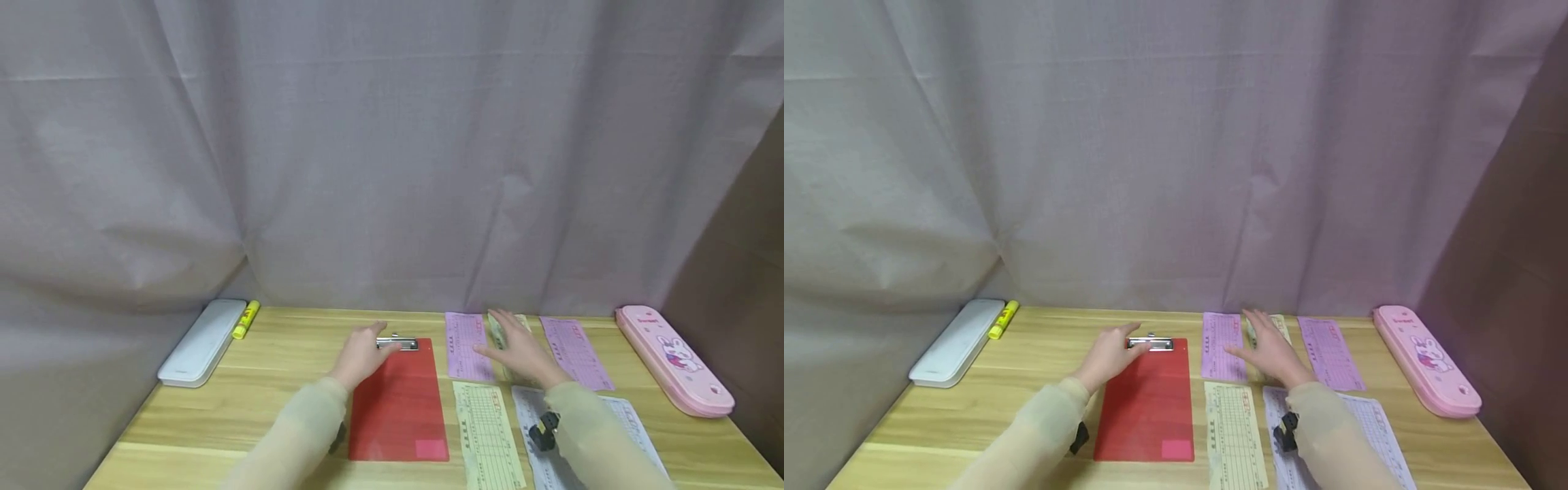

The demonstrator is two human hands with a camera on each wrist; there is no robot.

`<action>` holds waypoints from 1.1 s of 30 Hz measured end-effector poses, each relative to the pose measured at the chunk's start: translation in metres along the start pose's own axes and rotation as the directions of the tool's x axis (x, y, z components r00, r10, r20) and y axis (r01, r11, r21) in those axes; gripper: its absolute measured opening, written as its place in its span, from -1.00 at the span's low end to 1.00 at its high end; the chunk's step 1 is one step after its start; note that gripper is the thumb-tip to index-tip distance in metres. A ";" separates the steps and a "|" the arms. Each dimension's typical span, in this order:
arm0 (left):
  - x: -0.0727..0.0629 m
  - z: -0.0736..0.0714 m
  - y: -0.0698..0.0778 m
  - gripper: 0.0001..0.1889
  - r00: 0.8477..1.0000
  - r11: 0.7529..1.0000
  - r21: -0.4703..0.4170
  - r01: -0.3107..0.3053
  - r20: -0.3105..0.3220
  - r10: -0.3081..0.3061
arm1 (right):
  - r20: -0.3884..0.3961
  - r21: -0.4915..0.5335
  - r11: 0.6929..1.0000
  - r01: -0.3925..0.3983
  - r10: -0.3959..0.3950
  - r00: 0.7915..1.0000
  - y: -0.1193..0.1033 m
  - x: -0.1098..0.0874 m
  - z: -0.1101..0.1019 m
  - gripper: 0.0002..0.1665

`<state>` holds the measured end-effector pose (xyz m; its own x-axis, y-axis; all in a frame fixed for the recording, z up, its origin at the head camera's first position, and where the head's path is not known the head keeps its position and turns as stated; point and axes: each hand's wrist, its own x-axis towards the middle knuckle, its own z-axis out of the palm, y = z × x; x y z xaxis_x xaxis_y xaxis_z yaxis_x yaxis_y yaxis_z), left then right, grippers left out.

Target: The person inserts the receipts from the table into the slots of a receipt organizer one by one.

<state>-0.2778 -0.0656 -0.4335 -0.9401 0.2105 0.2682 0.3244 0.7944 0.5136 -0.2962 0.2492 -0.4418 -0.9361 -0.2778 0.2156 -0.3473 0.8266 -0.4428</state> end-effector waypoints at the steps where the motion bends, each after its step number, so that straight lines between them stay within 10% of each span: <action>1: 0.001 0.002 0.001 -0.45 1.000 1.000 -0.009 0.006 -0.001 -0.006 | -0.003 0.008 1.000 -0.002 0.002 1.000 0.000 0.002 0.001 0.10; 21: 0.028 0.027 -0.005 -0.65 0.991 0.976 -0.188 0.110 0.101 -0.092 | 0.032 -0.018 0.999 -0.038 0.039 0.999 0.004 0.043 0.009 -0.07; 33: 0.040 0.040 -0.014 -0.74 0.989 0.987 -0.133 0.095 0.125 -0.078 | 0.093 -0.022 0.994 -0.109 0.110 0.990 0.011 0.061 0.019 -0.34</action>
<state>-0.3239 -0.0458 -0.4625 -0.9682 0.2177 0.1229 0.2449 0.7276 0.6408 -0.3580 0.2318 -0.4504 -0.9698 -0.2291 0.0836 -0.2420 0.8624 -0.4445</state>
